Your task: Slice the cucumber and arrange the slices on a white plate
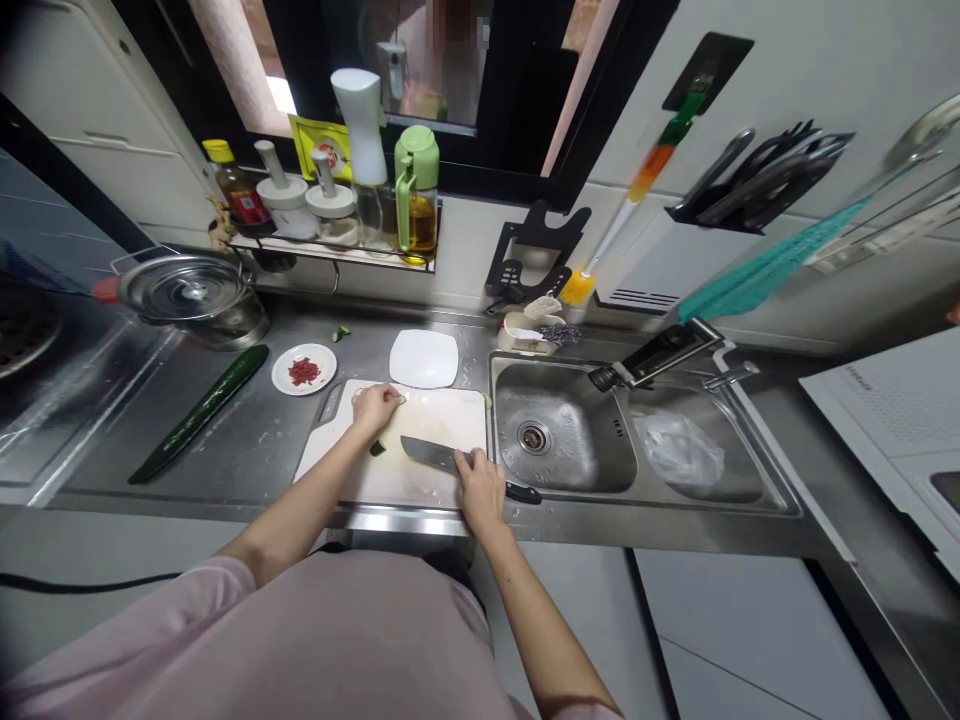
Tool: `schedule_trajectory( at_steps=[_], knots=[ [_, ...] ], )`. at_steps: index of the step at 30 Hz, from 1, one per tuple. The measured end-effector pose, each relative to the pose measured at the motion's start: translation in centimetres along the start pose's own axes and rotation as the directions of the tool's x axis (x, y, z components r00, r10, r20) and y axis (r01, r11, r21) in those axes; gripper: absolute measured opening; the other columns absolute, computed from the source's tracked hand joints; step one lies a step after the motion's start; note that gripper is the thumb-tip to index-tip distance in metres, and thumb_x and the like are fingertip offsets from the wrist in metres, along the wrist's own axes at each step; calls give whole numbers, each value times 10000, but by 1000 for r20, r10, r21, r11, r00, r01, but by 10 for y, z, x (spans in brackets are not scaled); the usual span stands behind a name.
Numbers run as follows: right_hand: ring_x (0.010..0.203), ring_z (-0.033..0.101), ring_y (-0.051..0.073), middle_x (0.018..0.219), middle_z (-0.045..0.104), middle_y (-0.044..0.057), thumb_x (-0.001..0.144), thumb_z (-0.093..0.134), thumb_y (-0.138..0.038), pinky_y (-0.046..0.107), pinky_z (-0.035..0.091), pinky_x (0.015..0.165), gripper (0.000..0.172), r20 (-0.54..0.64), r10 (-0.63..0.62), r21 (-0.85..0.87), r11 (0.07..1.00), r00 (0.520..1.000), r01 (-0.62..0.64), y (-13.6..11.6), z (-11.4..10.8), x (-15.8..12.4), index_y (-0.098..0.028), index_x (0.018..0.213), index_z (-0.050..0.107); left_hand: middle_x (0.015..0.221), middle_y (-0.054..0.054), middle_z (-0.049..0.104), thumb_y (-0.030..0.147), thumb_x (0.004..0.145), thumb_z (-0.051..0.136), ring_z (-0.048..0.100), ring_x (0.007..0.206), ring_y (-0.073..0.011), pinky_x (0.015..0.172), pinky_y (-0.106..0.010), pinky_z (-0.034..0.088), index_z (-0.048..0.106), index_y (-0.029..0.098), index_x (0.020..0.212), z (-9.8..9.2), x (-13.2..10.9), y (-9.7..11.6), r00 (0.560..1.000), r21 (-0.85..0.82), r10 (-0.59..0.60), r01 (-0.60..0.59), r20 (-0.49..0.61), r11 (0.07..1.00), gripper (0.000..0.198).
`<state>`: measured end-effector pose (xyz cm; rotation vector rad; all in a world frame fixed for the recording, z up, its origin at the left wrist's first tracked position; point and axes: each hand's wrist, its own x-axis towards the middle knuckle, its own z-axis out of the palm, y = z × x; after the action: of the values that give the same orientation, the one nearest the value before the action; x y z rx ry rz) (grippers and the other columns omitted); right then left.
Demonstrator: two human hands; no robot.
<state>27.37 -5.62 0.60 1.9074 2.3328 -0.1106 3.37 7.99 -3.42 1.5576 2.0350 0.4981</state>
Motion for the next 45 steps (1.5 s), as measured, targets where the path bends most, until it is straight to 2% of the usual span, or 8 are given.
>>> schedule_trajectory(
  at_steps=[7,16,20,23,27,31,38,45],
  knots=[
    [986,544,202,1248,527,124,946,422,-157,315,306,820,481,28,6,7,1000,1000,-6,-2,-4,4,-311,1395,499,1005,-66,685,335,840,583,512,1035,-275,885,-415,309,713,259,859,5,14,-2,998,161,66,-63,-18,985,151],
    [983,554,202,1251,521,122,955,414,-175,318,317,826,475,86,12,17,1000,996,-13,-3,-6,9,-319,1402,485,1001,-101,652,325,838,581,497,1038,-298,880,-436,315,715,245,860,9,18,-4,994,176,98,-90,-40,980,158],
    [983,559,199,1233,527,119,961,409,-188,316,325,831,461,96,18,29,999,995,-21,-4,-7,12,-316,1396,492,986,-98,656,313,848,572,506,1049,-298,889,-438,334,720,250,858,10,17,-8,992,70,78,-71,-101,995,161],
    [955,568,186,1211,534,108,966,407,-205,302,338,817,446,91,30,51,998,995,-35,-3,-5,13,-318,1386,504,1001,-82,666,294,883,512,539,1006,-263,880,-408,372,711,254,945,9,12,-16,953,-159,-61,14,-296,987,211],
    [850,577,157,1171,546,81,974,406,-246,279,365,772,411,74,55,101,993,996,-63,-2,-2,18,-324,1356,537,974,-52,672,315,892,483,575,826,-183,833,-333,427,675,232,1060,5,-7,-29,858,-429,-224,6,-462,904,268],
    [816,582,141,1117,564,60,976,406,-248,254,384,741,391,32,74,189,979,997,-79,-5,0,24,-309,1324,572,1017,-48,682,331,906,470,591,832,-172,808,-309,444,653,227,1078,2,-46,-42,843,-470,-193,-79,-503,879,272],
    [841,608,143,1074,615,59,980,399,-268,232,396,734,366,15,93,323,942,996,-93,-13,-1,29,-259,1278,611,994,-43,707,337,886,548,588,965,-229,910,-397,361,681,249,947,7,-118,-65,905,-169,29,-111,-425,979,170],
    [870,628,168,944,700,70,1005,345,-284,226,351,698,323,154,-6,357,933,988,-51,-26,-6,31,-171,1129,621,1070,-47,712,367,910,539,571,1009,-222,910,-387,318,710,298,1060,12,-128,-71,929,31,209,-210,-307,977,238]
  ],
)
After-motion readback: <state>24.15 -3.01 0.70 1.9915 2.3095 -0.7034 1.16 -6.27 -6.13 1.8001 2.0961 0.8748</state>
